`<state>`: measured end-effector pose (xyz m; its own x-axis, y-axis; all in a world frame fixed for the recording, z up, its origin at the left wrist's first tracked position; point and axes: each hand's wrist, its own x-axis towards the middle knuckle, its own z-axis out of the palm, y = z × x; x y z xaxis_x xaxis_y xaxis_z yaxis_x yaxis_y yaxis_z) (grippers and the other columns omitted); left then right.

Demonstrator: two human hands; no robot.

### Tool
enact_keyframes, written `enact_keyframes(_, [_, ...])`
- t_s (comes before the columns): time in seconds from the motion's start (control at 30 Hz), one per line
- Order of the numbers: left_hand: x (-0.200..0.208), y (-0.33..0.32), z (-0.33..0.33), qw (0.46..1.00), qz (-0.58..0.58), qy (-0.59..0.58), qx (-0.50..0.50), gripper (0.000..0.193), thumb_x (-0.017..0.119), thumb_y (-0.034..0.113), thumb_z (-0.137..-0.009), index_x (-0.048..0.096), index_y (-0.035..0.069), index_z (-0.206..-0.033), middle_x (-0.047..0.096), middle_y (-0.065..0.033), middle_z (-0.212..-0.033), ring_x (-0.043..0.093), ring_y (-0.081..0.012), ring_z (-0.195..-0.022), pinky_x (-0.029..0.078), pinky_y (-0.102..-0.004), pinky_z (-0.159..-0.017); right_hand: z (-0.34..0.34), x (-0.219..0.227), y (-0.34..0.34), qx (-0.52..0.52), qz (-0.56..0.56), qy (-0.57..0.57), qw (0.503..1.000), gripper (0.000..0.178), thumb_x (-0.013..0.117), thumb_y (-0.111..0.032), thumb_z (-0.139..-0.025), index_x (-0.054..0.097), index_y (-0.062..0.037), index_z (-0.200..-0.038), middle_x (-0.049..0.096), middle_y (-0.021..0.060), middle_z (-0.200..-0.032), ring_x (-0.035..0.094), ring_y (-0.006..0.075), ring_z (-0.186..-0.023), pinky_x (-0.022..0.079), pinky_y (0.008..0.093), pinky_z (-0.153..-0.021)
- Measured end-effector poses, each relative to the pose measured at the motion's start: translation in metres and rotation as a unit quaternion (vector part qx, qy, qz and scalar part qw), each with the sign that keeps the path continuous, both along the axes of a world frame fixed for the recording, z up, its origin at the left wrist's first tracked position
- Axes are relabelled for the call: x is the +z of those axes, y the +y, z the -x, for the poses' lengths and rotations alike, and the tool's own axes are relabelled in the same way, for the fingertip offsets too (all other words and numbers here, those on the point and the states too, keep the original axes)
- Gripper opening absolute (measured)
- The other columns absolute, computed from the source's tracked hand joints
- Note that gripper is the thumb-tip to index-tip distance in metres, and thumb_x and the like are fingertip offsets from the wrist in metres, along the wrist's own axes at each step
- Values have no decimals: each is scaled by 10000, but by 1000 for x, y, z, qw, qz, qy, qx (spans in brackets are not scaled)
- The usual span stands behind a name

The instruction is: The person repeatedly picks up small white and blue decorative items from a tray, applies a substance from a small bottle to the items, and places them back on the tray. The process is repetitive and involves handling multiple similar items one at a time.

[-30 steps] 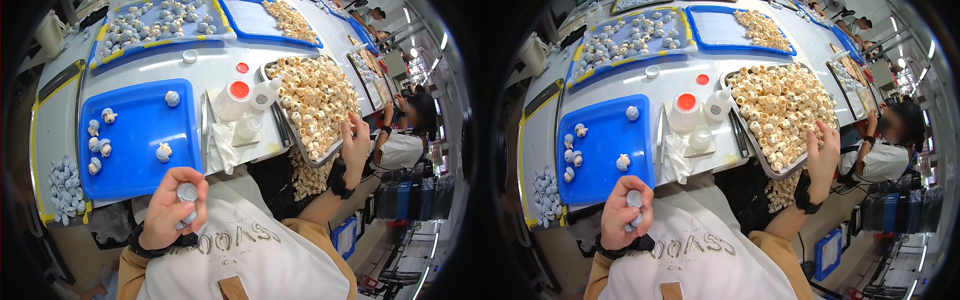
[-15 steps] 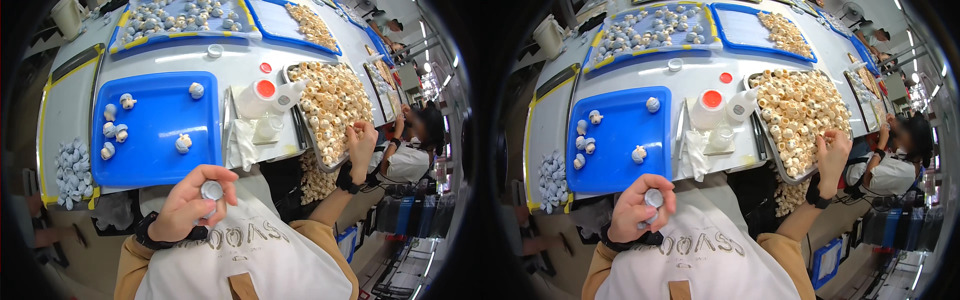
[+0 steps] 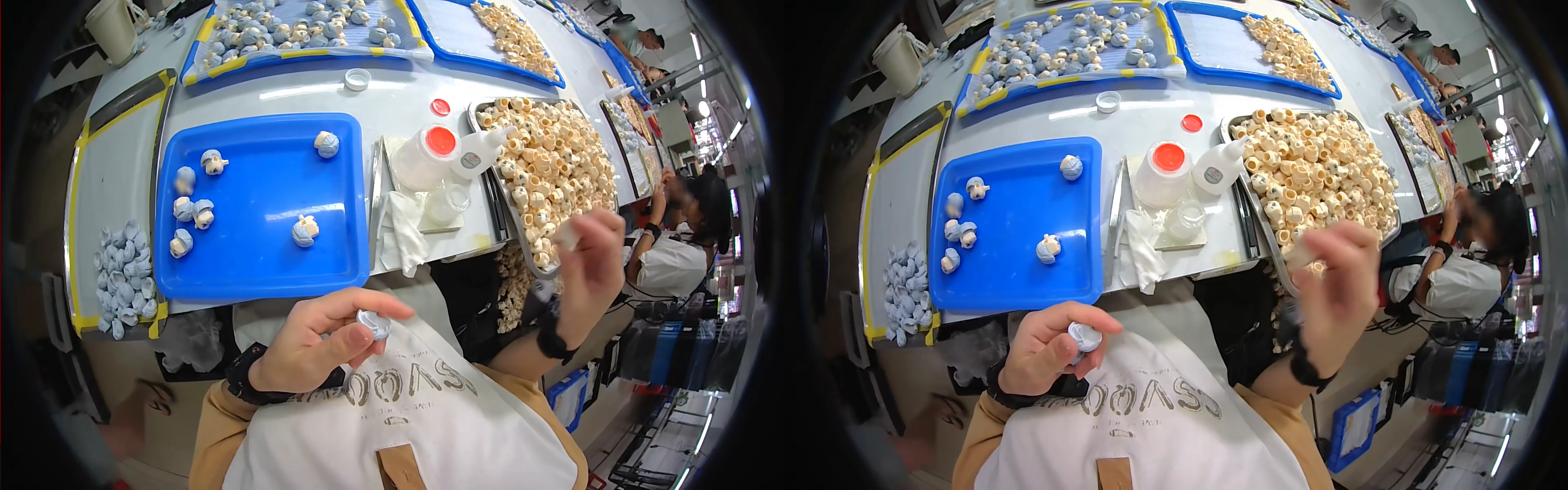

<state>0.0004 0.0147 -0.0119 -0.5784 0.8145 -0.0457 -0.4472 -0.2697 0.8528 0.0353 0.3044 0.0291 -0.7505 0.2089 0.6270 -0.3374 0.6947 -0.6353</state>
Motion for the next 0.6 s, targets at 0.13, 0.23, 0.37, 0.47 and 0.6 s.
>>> enact_keyframes(0.13, [7, 6, -4, 998, 0, -49, 44, 446, 539, 186, -900, 381, -28, -1259, 555, -31, -892, 483, -52, -709, 415, -187, -699, 10, 6, -58, 289, 54, -89, 952, 355, 725, 13, -624, 636, -5, -968, 561, 161, -1037, 586, 250, -882, 483, 312, -736])
enact_keyframes(0.23, [6, 7, -7, 994, -3, -70, 83, 456, 594, 79, -850, 369, -18, -1234, 557, -48, -971, 515, -68, -808, 425, -206, -744, 21, -9, -79, 381, 61, -65, 920, 309, 658, 82, -689, 638, -17, -982, 582, 180, -1047, 610, 231, -833, 499, 281, -672])
enact_keyframes(0.37, [-2, 3, -5, 995, -12, -29, 90, 399, 632, 6, -800, 424, -10, -1141, 564, -66, -1024, 539, -85, -903, 431, -226, -761, 21, -12, -95, 358, 67, -50, 930, 293, 674, 91, -631, 650, -30, -897, 616, 176, -943, 631, 218, -788, 506, 264, -648])
enact_keyframes(0.47, [-7, 4, -6, 993, -19, -16, 113, 368, 634, 27, -807, 450, -19, -1123, 568, -64, -1019, 543, -84, -890, 432, -221, -755, 22, -11, -96, 348, 57, -41, 935, 326, 682, 89, -620, 646, -24, -923, 616, 162, -925, 624, 206, -779, 498, 260, -636])
enact_keyframes(0.6, [1, 3, -5, 993, -2, -34, 112, 298, 577, 103, -861, 467, -23, -1108, 568, -68, -1000, 537, -78, -858, 427, -207, -692, 23, -7, -86, 322, 30, -39, 945, 331, 697, 72, -630, 642, -9, -946, 610, 132, -910, 611, 219, -774, 496, 282, -636])
